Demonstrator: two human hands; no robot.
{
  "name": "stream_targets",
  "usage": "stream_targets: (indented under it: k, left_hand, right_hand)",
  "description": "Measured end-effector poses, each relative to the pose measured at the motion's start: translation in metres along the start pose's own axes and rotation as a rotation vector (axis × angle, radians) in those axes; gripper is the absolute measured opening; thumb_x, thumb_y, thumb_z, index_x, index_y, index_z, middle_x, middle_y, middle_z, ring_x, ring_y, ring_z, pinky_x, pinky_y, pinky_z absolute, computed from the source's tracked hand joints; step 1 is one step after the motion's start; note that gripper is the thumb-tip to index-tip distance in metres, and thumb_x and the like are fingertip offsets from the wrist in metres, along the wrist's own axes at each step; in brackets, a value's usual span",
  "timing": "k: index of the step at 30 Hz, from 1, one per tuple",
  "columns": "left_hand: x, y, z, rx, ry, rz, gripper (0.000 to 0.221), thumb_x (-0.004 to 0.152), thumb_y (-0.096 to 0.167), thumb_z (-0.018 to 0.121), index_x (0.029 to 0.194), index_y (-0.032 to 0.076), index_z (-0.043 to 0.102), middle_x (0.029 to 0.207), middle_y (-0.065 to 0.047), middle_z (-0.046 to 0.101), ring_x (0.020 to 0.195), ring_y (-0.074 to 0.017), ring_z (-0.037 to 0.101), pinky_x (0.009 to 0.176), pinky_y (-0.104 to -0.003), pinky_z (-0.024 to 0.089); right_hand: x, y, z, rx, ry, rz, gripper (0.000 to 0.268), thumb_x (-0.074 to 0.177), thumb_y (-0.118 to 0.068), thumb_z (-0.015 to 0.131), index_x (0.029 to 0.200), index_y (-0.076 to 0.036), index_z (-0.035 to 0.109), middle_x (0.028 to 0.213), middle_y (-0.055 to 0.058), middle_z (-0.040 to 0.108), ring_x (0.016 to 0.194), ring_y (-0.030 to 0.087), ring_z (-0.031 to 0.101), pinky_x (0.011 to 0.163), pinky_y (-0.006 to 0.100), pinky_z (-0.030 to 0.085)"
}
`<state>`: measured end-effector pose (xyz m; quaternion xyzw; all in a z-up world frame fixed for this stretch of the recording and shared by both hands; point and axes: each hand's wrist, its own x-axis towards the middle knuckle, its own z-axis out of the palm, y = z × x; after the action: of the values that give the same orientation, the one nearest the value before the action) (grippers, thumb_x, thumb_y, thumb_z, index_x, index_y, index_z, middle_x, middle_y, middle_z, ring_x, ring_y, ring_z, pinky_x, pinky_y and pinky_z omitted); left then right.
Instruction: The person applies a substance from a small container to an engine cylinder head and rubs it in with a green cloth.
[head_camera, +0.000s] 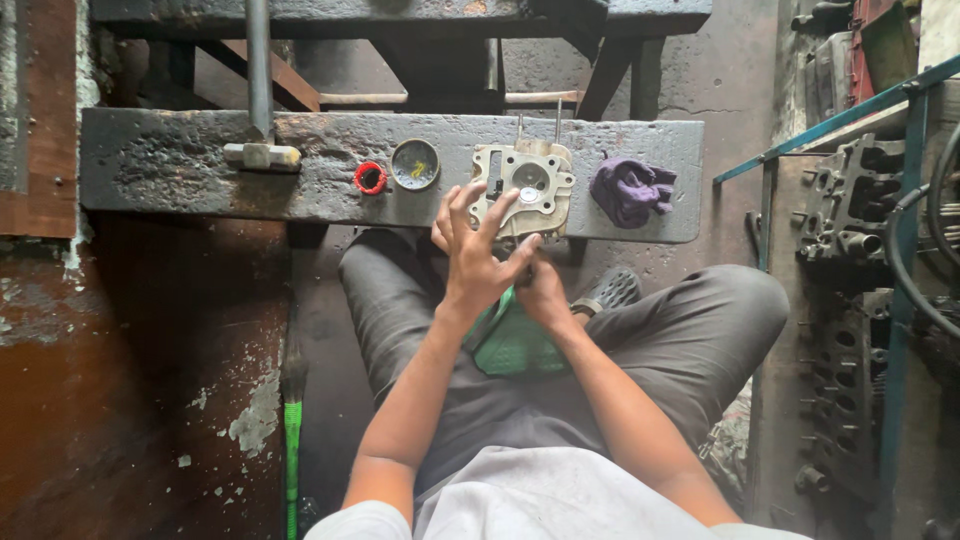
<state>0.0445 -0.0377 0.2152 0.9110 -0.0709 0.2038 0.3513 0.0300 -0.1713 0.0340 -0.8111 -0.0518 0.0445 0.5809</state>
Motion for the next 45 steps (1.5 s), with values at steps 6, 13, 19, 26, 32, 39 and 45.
stream_targets:
  k: [6, 13, 19, 26, 32, 39, 45]
  left_hand:
    - [-0.006, -0.003, 0.016, -0.052, -0.042, -0.105, 0.052, 0.087, 0.038, 0.082, 0.135, 0.024, 0.069, 0.154, -0.011, 0.039, 0.150, -0.0365, 0.023, 0.122, -0.057, 0.016]
    - [-0.006, -0.006, 0.016, 0.054, -0.064, -0.070, 0.052, 0.089, 0.040, 0.081, 0.137, 0.027, 0.069, 0.155, -0.010, 0.038, 0.151, -0.0376, 0.021, 0.121, -0.060, 0.013]
    - [-0.007, 0.001, 0.018, 0.231, -0.119, -0.037, 0.054, 0.094, 0.039, 0.075, 0.146, 0.029, 0.062, 0.159, -0.014, 0.032, 0.149, -0.0423, 0.018, 0.116, -0.065, 0.013]
    - [-0.001, 0.001, 0.015, 0.092, -0.160, -0.145, 0.080, 0.090, 0.042, 0.077, 0.159, 0.024, 0.041, 0.157, -0.014, 0.031, 0.148, -0.0391, 0.024, 0.115, -0.062, 0.019]
    - [-0.004, 0.000, 0.018, -0.006, -0.058, -0.159, 0.079, 0.086, 0.039, 0.082, 0.156, 0.025, 0.047, 0.155, -0.009, 0.038, 0.147, -0.0359, 0.031, 0.116, -0.055, 0.024]
    - [-0.005, 0.000, 0.017, 0.018, -0.038, -0.140, 0.061, 0.083, 0.039, 0.085, 0.139, 0.025, 0.067, 0.153, -0.008, 0.041, 0.143, -0.0345, 0.033, 0.116, -0.053, 0.025]
    - [-0.005, 0.001, 0.015, 0.078, -0.053, -0.083, 0.055, 0.085, 0.041, 0.082, 0.136, 0.026, 0.070, 0.154, -0.007, 0.039, 0.142, -0.0348, 0.030, 0.117, -0.053, 0.021]
  right_hand:
    - [-0.001, -0.013, -0.010, 0.103, 0.096, -0.027, 0.021, 0.081, 0.001, 0.071, 0.099, -0.001, 0.060, 0.081, 0.006, 0.061, 0.072, 0.014, 0.055, 0.067, 0.030, 0.048]
    - [0.000, -0.011, -0.010, 0.029, 0.130, -0.012, 0.018, 0.082, 0.002, 0.073, 0.094, 0.000, 0.060, 0.082, 0.008, 0.062, 0.073, 0.018, 0.060, 0.069, 0.032, 0.049]
    - [-0.002, -0.022, -0.011, 0.094, 0.051, 0.069, 0.030, 0.083, 0.004, 0.064, 0.113, 0.001, 0.064, 0.093, 0.011, 0.066, 0.082, 0.022, 0.069, 0.067, 0.035, 0.054]
    - [-0.009, -0.011, -0.004, 0.137, -0.011, 0.066, 0.031, 0.084, 0.007, 0.061, 0.114, 0.002, 0.061, 0.092, 0.017, 0.068, 0.086, 0.026, 0.065, 0.074, 0.037, 0.053]
    - [-0.004, 0.008, 0.005, 0.099, 0.062, 0.110, 0.027, 0.082, 0.009, 0.062, 0.107, 0.001, 0.060, 0.092, 0.014, 0.070, 0.087, 0.023, 0.069, 0.077, 0.036, 0.054]
    - [0.004, -0.006, 0.001, 0.048, 0.068, 0.269, 0.015, 0.090, -0.004, 0.070, 0.105, -0.002, 0.068, 0.098, 0.015, 0.073, 0.091, 0.026, 0.073, 0.078, 0.037, 0.054]
    - [-0.001, -0.014, -0.007, 0.015, 0.060, -0.155, 0.024, 0.083, 0.004, 0.065, 0.106, -0.001, 0.069, 0.106, 0.018, 0.063, 0.094, 0.034, 0.064, 0.073, 0.041, 0.052]
